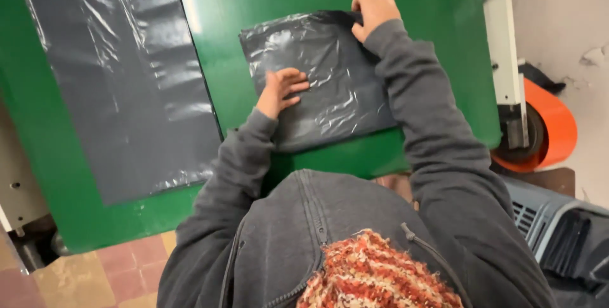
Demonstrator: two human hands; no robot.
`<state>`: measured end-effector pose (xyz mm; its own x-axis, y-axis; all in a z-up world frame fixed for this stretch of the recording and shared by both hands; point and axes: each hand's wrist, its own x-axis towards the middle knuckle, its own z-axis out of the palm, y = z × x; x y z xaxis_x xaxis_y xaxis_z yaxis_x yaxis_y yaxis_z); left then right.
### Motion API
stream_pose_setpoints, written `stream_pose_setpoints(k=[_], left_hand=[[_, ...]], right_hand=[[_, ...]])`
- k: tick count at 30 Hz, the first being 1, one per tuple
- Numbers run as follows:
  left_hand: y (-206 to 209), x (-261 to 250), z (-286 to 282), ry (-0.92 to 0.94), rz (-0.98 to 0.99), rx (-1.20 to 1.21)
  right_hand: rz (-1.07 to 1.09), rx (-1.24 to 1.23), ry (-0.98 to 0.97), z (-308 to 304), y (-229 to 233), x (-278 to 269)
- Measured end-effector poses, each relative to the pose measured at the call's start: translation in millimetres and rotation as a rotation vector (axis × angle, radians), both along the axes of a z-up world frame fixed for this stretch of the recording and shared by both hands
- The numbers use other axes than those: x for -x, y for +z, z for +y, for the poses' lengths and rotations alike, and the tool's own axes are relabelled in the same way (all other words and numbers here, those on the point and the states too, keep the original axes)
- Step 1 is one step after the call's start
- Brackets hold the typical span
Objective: Folding large black plastic bags on a conveyor belt and placing them into a plastic crate.
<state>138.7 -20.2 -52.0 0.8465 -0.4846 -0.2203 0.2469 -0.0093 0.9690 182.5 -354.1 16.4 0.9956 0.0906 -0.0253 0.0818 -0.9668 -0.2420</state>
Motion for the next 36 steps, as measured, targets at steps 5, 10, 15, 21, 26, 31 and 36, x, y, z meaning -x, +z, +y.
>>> stream_pose_setpoints(k=[5,10,15,21,26,31,36], left_hand=[[-10.1,14.2,27.2,0.022,0.701,0.631],[-87.7,45.4,51.6,0.020,0.492,0.848],[2.5,88.7,57.8,0.343,0.018,0.122],[51.1,121.8,64.0,-0.149,-1.277,-0.746],[42.0,105.2,27.2,-0.604,-1.236,-0.849],[-29.1,35.4,-46.4,-0.839,-1.144,0.141],[-22.1,17.7,-61.6,-0.612,-0.005,-0.251]], right_hand=[[-0.476,-0.205,0.137,41.1,60.3,124.7],[-0.484,-0.188,0.060,45.2,23.2,218.1],[-0.469,-0.098,0.034,44.7,-8.3,244.4],[-0.324,0.025,0.084,102.2,23.4,243.3],[-0.162,-0.274,0.296,154.3,-1.0,253.0],[-0.166,-0.761,0.014,124.7,-57.3,305.9],[-0.103,-1.513,-0.642,49.2,-159.6,296.6]])
